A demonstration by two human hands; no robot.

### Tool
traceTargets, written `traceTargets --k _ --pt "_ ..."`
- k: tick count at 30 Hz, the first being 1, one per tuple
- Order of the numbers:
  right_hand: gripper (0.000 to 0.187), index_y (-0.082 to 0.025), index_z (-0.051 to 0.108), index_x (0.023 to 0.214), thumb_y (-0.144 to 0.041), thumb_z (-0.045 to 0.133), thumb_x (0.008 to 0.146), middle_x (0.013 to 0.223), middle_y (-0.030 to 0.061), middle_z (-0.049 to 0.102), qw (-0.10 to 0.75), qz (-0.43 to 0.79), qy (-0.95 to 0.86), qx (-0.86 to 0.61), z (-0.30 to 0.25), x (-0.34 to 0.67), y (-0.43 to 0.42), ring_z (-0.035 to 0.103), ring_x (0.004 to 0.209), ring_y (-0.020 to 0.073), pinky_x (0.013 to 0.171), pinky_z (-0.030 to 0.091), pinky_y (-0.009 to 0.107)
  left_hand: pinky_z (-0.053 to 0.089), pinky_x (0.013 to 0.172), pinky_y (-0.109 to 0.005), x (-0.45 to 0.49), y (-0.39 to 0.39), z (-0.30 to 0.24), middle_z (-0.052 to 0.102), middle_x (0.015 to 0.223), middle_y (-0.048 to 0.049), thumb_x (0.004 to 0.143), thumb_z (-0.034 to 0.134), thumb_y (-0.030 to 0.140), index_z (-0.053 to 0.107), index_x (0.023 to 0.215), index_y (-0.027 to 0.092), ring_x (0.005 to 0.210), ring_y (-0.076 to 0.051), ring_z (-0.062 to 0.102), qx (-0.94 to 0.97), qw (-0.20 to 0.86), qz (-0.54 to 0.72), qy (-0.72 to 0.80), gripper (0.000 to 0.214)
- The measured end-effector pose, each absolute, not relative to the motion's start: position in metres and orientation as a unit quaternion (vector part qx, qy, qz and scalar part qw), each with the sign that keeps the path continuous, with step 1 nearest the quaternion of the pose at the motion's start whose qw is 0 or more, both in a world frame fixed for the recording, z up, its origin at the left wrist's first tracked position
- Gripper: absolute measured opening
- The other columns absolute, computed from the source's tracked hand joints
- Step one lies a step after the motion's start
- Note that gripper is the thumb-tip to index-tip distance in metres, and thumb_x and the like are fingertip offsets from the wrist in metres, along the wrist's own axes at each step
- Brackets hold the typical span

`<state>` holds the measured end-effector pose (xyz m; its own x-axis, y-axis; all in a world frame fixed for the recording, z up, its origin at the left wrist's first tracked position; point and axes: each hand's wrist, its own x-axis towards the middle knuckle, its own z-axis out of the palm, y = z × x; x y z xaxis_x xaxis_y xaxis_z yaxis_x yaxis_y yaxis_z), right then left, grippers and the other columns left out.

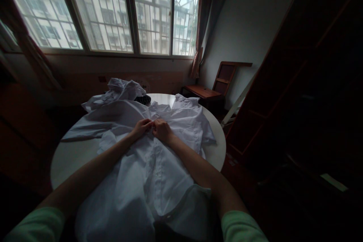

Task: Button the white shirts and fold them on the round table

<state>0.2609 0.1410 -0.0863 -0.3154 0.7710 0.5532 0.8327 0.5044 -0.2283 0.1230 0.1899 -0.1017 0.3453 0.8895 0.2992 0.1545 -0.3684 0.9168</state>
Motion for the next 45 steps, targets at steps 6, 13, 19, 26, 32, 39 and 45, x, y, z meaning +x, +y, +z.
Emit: traceTargets --k 6,13,19,26,32,39,45 --pt "0.010 -0.016 0.054 0.073 -0.009 0.052 0.067 0.075 0.0039 0.058 0.333 -0.045 -0.800 -0.497 -0.087 0.262 0.139 0.052 0.073 0.0144 0.071 0.039 0.023 0.029 0.043 -0.020 0.123 0.193 -0.103 0.047 0.048 0.0042 0.066 0.055 0.043 0.053 0.059 0.014 0.043 -0.007 0.039 0.692 0.423 0.446 0.380 0.030" --pt "0.007 -0.016 0.053 0.073 -0.012 0.052 0.067 0.069 -0.0001 0.054 0.391 -0.023 -0.767 -0.509 -0.086 0.266 0.141 0.049 0.064 0.0111 0.062 0.037 0.021 0.030 0.042 -0.019 0.119 0.201 -0.104 0.049 0.049 0.0033 0.067 0.052 0.042 0.052 0.063 0.015 0.043 -0.008 0.042 0.613 0.435 0.523 0.402 0.027" --pt "0.008 -0.017 0.054 0.075 -0.024 0.054 0.073 0.068 -0.0005 0.056 0.396 -0.008 -0.725 -0.563 -0.084 0.277 0.147 0.051 0.062 0.0110 0.059 0.036 0.020 0.032 0.043 -0.019 0.112 0.205 -0.097 0.052 0.051 0.0022 0.067 0.051 0.033 0.053 0.065 0.014 0.044 -0.008 0.044 0.573 0.434 0.541 0.437 0.019" --pt "0.015 -0.017 0.057 0.085 -0.026 0.046 0.081 0.078 0.0037 0.063 0.362 -0.021 -0.636 -0.681 -0.071 0.316 0.155 0.058 0.072 0.0141 0.064 0.038 0.021 0.034 0.044 -0.020 0.099 0.209 -0.093 0.053 0.051 0.0023 0.060 0.056 0.029 0.054 0.064 0.014 0.044 -0.008 0.045 0.569 0.456 0.497 0.470 0.015" --pt "0.030 -0.015 0.057 0.099 -0.033 0.054 0.074 0.093 0.0101 0.065 0.259 0.039 -0.533 -0.804 -0.074 0.367 0.157 0.060 0.087 0.0205 0.067 0.041 0.024 0.040 0.054 -0.023 0.077 0.215 -0.089 0.061 0.065 -0.0020 0.060 0.059 0.032 0.059 0.070 0.015 0.058 -0.013 0.054 0.631 0.279 0.497 0.526 0.020" --pt "0.039 -0.015 0.058 0.101 -0.040 0.055 0.071 0.099 0.0117 0.065 0.148 0.079 -0.570 -0.804 -0.071 0.371 0.156 0.060 0.093 0.0245 0.070 0.042 0.029 0.044 0.072 -0.025 0.050 0.218 -0.083 0.064 0.094 -0.0098 0.064 0.062 0.029 0.051 0.107 0.013 0.084 -0.019 0.060 0.632 0.078 0.432 0.639 0.048" --pt "0.030 -0.014 0.061 0.097 -0.031 0.051 0.076 0.103 0.0147 0.063 0.128 0.069 -0.562 -0.814 -0.069 0.360 0.154 0.059 0.097 0.0250 0.072 0.043 0.028 0.043 0.069 -0.028 0.049 0.210 -0.087 0.066 0.093 -0.0108 0.076 0.046 0.033 0.062 0.093 0.019 0.088 -0.024 0.061 0.735 0.033 0.202 0.646 0.027"
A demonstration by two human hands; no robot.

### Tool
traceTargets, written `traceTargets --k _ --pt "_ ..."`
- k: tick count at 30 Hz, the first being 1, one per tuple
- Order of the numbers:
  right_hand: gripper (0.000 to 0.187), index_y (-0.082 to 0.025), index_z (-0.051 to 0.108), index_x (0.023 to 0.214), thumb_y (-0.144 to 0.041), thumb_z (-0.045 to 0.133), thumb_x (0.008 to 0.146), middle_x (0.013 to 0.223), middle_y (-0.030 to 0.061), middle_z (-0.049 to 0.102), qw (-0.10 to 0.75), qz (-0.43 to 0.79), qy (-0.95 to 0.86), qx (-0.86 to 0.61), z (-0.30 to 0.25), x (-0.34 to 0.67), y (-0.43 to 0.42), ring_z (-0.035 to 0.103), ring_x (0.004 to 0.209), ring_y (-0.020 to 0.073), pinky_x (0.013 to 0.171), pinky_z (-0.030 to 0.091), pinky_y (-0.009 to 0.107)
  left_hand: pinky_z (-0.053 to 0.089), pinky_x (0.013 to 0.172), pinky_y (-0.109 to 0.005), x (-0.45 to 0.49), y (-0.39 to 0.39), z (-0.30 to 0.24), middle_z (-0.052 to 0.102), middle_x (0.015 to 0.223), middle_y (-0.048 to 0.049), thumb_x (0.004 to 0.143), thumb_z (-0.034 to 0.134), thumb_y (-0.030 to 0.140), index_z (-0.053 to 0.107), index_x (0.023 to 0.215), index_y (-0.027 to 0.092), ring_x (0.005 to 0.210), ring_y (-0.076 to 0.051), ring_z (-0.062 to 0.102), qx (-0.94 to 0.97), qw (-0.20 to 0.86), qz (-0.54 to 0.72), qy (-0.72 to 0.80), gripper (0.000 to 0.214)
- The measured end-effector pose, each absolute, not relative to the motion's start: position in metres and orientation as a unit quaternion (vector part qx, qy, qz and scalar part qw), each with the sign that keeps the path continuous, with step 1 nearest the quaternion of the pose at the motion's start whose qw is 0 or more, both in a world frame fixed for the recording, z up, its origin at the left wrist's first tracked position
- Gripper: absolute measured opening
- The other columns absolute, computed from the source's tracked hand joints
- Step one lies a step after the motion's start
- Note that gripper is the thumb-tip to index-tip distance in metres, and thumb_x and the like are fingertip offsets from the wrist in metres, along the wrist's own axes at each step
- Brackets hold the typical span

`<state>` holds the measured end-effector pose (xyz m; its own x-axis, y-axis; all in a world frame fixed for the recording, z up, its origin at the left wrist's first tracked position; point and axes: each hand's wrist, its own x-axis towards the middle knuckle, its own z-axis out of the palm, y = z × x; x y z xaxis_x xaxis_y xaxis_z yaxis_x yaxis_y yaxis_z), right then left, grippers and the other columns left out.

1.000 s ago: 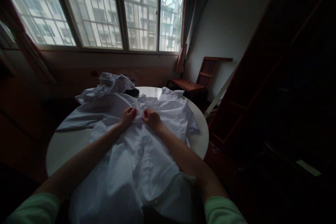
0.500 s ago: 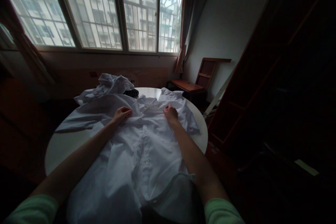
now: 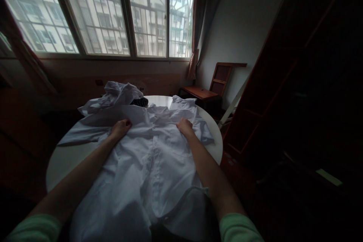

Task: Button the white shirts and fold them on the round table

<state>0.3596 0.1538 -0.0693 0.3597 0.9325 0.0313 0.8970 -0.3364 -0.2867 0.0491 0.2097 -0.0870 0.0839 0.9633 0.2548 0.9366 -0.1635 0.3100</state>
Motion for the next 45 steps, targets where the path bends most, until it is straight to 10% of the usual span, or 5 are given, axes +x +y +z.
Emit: traceTargets --k 9,17,28,45 --pt "0.027 -0.013 0.056 0.099 -0.029 0.043 0.081 0.096 0.0123 0.065 0.212 0.055 -0.532 -0.818 -0.075 0.363 0.153 0.060 0.092 0.0217 0.070 0.042 0.025 0.042 0.067 -0.026 0.055 0.208 -0.082 0.067 0.090 -0.0106 0.078 0.043 0.042 0.064 0.088 0.018 0.084 -0.022 0.061 0.748 0.051 0.208 0.629 0.034" --pt "0.024 -0.015 0.057 0.096 -0.030 0.048 0.079 0.095 0.0122 0.065 0.219 0.061 -0.528 -0.818 -0.073 0.361 0.152 0.061 0.090 0.0221 0.070 0.042 0.026 0.036 0.045 -0.020 0.041 0.211 -0.070 0.055 0.053 0.0028 0.038 0.074 0.044 0.063 0.066 0.017 0.049 -0.012 0.048 0.762 0.321 0.249 0.504 0.041" --pt "0.019 -0.018 0.060 0.088 -0.030 0.050 0.078 0.092 0.0093 0.066 0.179 0.048 -0.589 -0.787 -0.076 0.355 0.154 0.061 0.089 0.0205 0.069 0.042 0.025 0.033 0.049 -0.020 0.048 0.211 -0.077 0.056 0.054 0.0014 0.060 0.059 0.038 0.059 0.058 0.017 0.053 -0.012 0.049 0.809 0.176 0.271 0.491 0.021" --pt "0.026 -0.015 0.048 0.108 -0.021 0.037 0.086 0.086 0.0095 0.066 0.375 0.048 -0.522 -0.765 -0.048 0.352 0.159 0.062 0.079 0.0185 0.067 0.045 0.025 0.040 0.063 -0.025 0.072 0.206 -0.056 0.067 0.075 -0.0063 0.079 0.046 0.035 0.054 0.083 0.018 0.074 -0.019 0.062 0.725 0.081 0.378 0.570 0.019"
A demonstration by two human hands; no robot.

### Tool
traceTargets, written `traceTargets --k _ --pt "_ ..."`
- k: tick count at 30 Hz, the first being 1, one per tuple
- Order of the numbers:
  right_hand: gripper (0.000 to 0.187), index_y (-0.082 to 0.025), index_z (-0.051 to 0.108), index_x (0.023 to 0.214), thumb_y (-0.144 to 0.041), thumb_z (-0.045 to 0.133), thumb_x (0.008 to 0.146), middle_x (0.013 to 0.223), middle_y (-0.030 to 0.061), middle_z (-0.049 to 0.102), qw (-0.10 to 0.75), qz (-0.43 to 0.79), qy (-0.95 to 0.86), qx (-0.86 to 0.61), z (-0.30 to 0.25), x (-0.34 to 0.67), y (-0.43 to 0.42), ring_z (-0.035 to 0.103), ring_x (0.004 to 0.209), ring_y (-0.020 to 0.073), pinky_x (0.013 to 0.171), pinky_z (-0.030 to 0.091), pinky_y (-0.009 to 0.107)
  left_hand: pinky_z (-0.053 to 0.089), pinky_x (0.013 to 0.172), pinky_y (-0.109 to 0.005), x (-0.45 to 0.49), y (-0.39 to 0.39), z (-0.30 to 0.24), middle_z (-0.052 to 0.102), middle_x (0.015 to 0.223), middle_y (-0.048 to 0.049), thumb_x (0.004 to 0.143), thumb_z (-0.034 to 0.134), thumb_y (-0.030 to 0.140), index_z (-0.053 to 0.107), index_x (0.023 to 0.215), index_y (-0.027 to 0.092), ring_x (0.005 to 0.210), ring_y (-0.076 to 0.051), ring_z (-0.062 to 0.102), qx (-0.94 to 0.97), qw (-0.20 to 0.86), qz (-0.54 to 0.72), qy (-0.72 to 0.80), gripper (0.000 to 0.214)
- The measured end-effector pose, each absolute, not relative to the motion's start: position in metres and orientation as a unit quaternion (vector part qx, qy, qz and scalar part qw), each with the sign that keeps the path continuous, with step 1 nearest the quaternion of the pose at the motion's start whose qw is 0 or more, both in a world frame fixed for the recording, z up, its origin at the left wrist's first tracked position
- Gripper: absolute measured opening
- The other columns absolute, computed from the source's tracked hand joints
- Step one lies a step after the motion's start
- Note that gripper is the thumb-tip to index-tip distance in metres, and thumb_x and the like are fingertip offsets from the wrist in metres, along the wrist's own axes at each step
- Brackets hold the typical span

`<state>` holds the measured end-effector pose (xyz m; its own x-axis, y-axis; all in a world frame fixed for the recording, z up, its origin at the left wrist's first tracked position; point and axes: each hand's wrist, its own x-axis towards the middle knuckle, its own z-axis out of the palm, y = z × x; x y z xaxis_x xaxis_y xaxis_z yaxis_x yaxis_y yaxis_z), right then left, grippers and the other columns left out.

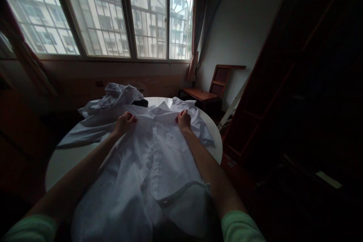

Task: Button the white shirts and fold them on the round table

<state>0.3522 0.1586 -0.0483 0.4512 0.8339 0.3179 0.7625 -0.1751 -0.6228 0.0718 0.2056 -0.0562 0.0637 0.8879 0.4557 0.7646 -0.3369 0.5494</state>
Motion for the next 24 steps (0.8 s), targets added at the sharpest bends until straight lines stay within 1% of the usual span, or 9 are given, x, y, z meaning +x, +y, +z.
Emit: traceTargets --k 3,5,8,10,14,17,19,21,24 --pt "0.029 -0.012 0.045 0.112 -0.021 0.035 0.086 0.094 0.0121 0.064 0.401 0.026 -0.516 -0.757 -0.030 0.352 0.167 0.060 0.090 0.0204 0.076 0.044 0.027 0.042 0.070 -0.028 0.077 0.213 -0.045 0.066 0.085 -0.0101 0.082 0.042 0.034 0.052 0.094 0.017 0.083 -0.022 0.062 0.726 0.051 0.379 0.572 0.023" --pt "0.030 -0.011 0.043 0.114 -0.021 0.038 0.086 0.104 0.0134 0.061 0.403 0.016 -0.546 -0.735 -0.023 0.348 0.171 0.057 0.099 0.0203 0.082 0.042 0.028 0.040 0.081 -0.032 0.082 0.219 -0.042 0.063 0.101 -0.0139 0.083 0.042 0.031 0.051 0.100 0.016 0.099 -0.024 0.057 0.754 0.025 0.359 0.550 0.025" --pt "0.043 -0.010 0.040 0.117 -0.027 0.053 0.080 0.120 0.0150 0.052 0.374 0.042 -0.620 -0.688 -0.022 0.341 0.167 0.049 0.111 0.0207 0.090 0.038 0.028 0.029 0.098 -0.041 0.090 0.225 -0.045 0.045 0.129 -0.0188 0.078 0.051 0.032 0.047 0.112 0.015 0.123 -0.028 0.036 0.796 0.016 0.296 0.528 0.038" --pt "0.045 -0.012 0.043 0.116 -0.031 0.058 0.077 0.122 0.0139 0.051 0.328 0.102 -0.672 -0.657 -0.025 0.338 0.157 0.049 0.111 0.0205 0.090 0.038 0.029 0.024 0.100 -0.046 0.094 0.225 -0.051 0.035 0.136 -0.0196 0.077 0.053 0.037 0.043 0.120 0.015 0.128 -0.031 0.028 0.807 0.038 0.251 0.533 0.050" --pt "0.028 -0.016 0.056 0.101 -0.033 0.056 0.078 0.109 0.0075 0.061 0.250 0.188 -0.766 -0.562 -0.028 0.344 0.118 0.055 0.100 0.0176 0.086 0.041 0.028 0.024 0.102 -0.044 0.093 0.215 -0.065 0.033 0.139 -0.0134 0.078 0.051 0.039 0.047 0.121 0.020 0.129 -0.029 0.026 0.848 0.061 0.225 0.476 0.047" --pt "0.026 -0.016 0.060 0.093 -0.037 0.051 0.081 0.089 0.0044 0.065 0.211 0.234 -0.790 -0.526 -0.026 0.351 0.076 0.059 0.082 0.0143 0.074 0.044 0.025 0.028 0.101 -0.038 0.090 0.207 -0.076 0.042 0.134 -0.0101 0.077 0.052 0.036 0.056 0.110 0.021 0.125 -0.025 0.034 0.875 0.087 0.219 0.423 0.036" --pt "0.030 -0.016 0.060 0.091 -0.041 0.046 0.083 0.077 0.0022 0.063 0.140 0.299 -0.805 -0.492 -0.023 0.353 0.046 0.057 0.069 0.0117 0.064 0.043 0.022 0.033 0.098 -0.035 0.090 0.204 -0.082 0.050 0.125 -0.0095 0.075 0.056 0.036 0.059 0.102 0.021 0.118 -0.023 0.042 0.873 0.129 0.207 0.422 0.031" --pt "0.029 -0.016 0.061 0.087 -0.041 0.051 0.080 0.069 0.0005 0.061 0.043 0.324 -0.818 -0.473 -0.019 0.350 0.017 0.053 0.060 0.0096 0.054 0.039 0.019 0.038 0.093 -0.033 0.091 0.201 -0.085 0.055 0.115 -0.0089 0.075 0.058 0.037 0.060 0.098 0.021 0.109 -0.022 0.049 0.853 0.160 0.219 0.446 0.028" --pt "0.017 -0.016 0.063 0.084 -0.029 0.055 0.077 0.062 -0.0018 0.057 -0.042 0.323 -0.833 -0.447 -0.009 0.340 -0.025 0.048 0.052 0.0070 0.048 0.034 0.017 0.045 0.085 -0.036 0.092 0.196 -0.086 0.054 0.112 -0.0083 0.082 0.052 0.034 0.056 0.106 0.019 0.100 -0.019 0.053 0.823 0.164 0.257 0.479 0.029"
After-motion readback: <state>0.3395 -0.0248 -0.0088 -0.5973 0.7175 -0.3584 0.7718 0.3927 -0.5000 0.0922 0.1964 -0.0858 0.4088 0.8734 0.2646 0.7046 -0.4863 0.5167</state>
